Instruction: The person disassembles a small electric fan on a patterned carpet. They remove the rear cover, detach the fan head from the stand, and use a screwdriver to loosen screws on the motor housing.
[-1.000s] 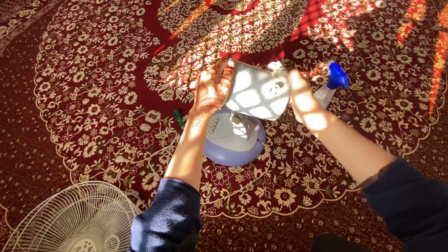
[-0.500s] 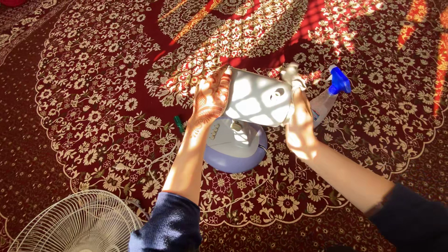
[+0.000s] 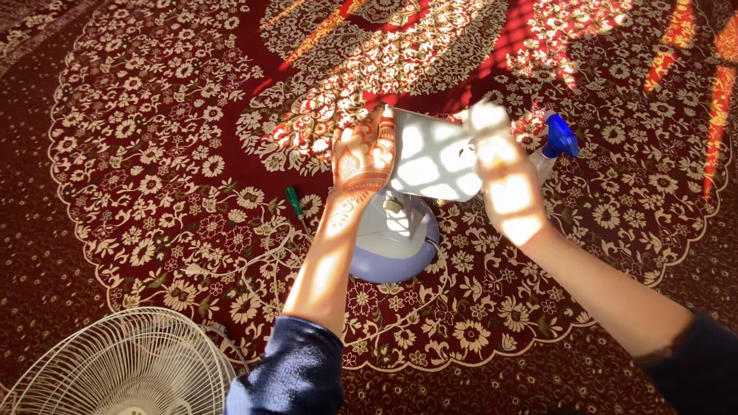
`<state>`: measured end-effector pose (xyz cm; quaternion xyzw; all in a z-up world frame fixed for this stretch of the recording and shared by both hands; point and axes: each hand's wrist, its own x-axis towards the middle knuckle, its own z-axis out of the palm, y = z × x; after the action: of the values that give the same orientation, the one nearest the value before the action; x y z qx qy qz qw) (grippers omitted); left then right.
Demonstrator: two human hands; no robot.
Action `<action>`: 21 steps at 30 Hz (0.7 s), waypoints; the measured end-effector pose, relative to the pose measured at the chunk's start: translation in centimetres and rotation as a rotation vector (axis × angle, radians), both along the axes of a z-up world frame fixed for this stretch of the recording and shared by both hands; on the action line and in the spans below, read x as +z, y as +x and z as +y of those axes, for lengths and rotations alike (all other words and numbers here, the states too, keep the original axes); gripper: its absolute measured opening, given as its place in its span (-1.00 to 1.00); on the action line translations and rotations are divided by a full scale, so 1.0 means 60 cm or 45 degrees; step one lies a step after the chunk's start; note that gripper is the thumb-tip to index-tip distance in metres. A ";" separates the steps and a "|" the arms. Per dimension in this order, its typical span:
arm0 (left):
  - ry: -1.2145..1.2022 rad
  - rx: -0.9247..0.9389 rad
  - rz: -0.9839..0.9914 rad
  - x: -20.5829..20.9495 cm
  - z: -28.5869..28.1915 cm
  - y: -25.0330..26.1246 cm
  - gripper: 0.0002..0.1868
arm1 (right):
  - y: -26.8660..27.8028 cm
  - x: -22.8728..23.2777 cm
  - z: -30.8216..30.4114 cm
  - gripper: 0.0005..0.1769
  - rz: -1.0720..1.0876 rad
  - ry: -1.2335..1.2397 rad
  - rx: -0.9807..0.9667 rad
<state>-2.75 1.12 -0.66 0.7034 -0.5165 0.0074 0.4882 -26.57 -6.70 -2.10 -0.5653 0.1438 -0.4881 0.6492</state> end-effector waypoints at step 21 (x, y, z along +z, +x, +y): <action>0.002 -0.003 -0.029 0.003 -0.003 -0.005 -0.61 | -0.014 0.130 -0.020 -0.64 1.357 -0.403 0.090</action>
<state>-3.07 0.95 -0.46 0.7031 -0.5228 0.0145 0.4818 -27.40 -7.91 5.70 -0.8292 0.3580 -0.1280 0.4097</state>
